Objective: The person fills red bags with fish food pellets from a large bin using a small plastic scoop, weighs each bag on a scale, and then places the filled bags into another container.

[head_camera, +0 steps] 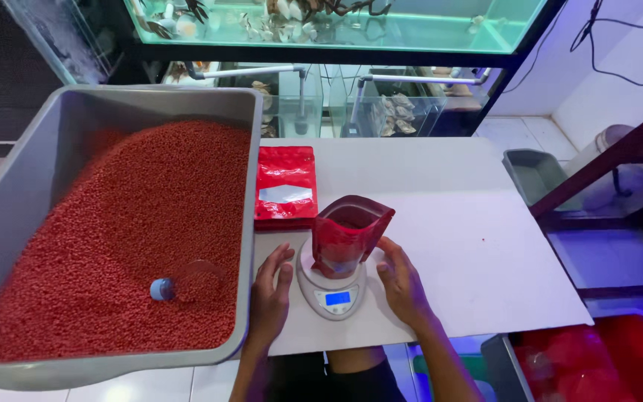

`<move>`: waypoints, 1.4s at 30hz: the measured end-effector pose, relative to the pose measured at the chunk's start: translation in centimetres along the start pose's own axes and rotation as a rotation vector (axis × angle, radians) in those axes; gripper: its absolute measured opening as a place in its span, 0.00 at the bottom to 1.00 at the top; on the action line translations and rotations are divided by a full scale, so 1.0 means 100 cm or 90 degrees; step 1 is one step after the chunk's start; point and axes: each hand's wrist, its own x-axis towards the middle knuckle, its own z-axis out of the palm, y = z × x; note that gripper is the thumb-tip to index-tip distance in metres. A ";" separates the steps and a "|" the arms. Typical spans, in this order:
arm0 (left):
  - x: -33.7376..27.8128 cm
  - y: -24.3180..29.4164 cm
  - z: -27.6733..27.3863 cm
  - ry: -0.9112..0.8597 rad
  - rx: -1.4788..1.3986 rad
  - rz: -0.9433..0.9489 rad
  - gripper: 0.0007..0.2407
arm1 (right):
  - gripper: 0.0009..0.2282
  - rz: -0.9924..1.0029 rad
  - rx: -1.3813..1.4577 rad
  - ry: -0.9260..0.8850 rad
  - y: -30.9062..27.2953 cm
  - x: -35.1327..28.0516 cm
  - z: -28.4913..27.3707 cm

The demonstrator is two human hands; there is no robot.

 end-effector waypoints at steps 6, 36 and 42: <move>-0.001 0.005 -0.002 -0.020 -0.009 -0.023 0.28 | 0.25 -0.010 -0.021 -0.007 -0.009 0.000 -0.002; 0.003 0.082 0.039 -0.118 -0.041 -0.012 0.24 | 0.06 -0.154 -0.069 0.079 -0.021 0.008 0.008; 0.000 0.075 0.047 -0.042 -0.150 0.016 0.20 | 0.06 -0.190 -0.035 0.126 -0.053 -0.007 0.007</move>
